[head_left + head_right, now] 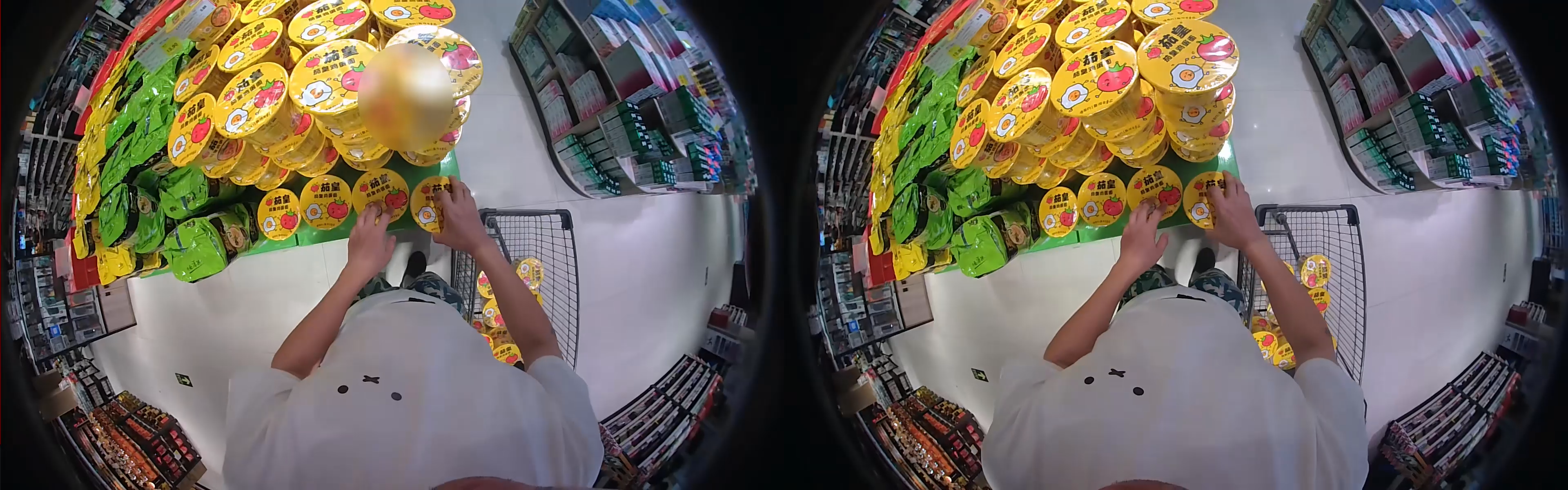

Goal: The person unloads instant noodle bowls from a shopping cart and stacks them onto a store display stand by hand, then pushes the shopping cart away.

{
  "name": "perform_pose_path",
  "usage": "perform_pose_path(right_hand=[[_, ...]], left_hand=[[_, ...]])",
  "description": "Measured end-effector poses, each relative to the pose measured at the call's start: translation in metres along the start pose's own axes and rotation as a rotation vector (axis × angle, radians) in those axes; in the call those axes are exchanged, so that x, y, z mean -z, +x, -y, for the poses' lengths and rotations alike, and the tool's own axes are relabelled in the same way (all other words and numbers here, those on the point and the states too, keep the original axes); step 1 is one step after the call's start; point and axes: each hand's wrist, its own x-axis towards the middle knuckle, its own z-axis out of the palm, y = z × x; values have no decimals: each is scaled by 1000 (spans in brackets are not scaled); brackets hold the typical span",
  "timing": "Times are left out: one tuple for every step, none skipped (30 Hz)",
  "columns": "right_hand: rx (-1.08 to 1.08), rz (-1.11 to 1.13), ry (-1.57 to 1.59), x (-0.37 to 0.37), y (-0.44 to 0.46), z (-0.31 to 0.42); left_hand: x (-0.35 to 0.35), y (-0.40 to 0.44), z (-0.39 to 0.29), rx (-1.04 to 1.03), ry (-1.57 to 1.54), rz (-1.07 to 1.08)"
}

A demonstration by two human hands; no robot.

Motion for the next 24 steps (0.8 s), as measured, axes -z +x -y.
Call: perform_pose_path(right_hand=[[50, -12, 8, -4, 5, -2], [98, -22, 21, -9, 8, -5], [101, -20, 17, -10, 13, -5], [87, -44, 38, -10, 16, -7], [67, -65, 61, -11, 14, -7], [60, -64, 57, -14, 13, -10], [73, -88, 66, -18, 16, -12], [83, -111, 78, -21, 17, -16], [71, -118, 77, -23, 20, -16], [86, -117, 52, -23, 22, -16], [81, -121, 25, -23, 19, -17], [28, -130, -45, -24, 15, -13], [-42, -132, -113, -24, 7, -5], [-53, -234, -93, -21, -2, 4], [-64, -336, -80, -22, -16, 10], [-146, -347, -91, -28, -35, 7], [-166, -449, 50, -33, -50, 0], [-175, -553, 192, -37, -69, -3], [-256, -706, 141, -36, -91, -8], [-388, -761, 127, -44, -113, -28], [-518, -809, 122, -62, -141, -51], [-714, -856, 261, -76, -168, -71], [-907, -810, 298, -94, -196, -92], [-1003, -656, 117, -115, -228, -119]], left_hand=[[0, 0, 1, 0, -29, -1], [0, -1, 2, 1, -34, -6], [-1, -1, 1, -4, -49, -22], [-1, -2, 1, -8, -65, -35], [-2, -6, 1, -8, -71, -27], [-3, -6, 2, 1, -50, -19], [-4, -4, 2, 6, -27, -17], [-4, -3, 2, -2, -30, -15], [-4, -4, 4, -10, -29, -20], [-4, -4, 5, -27, -29, -20], [-5, -3, 6, -61, -31, 7], [-4, -3, 7, -72, -20, -29], [-4, -4, 6, -89, -15, -50], [1, -3, 4, -118, -52, -82], [12, -7, -6, -145, -74, -198], [29, -12, -18, -151, -109, -221], [40, -14, -24, -149, -146, -256], [40, -17, -16, -128, -255, -253], [37, -22, -1, -36, -300, -201], [43, -28, -2, 55, -398, -132], [40, -30, 0, 96, -458, -98], [38, -36, 4, 147, -510, -62], [33, -41, 9, 147, -497, -49], [25, -45, 16, 162, -451, 38]])
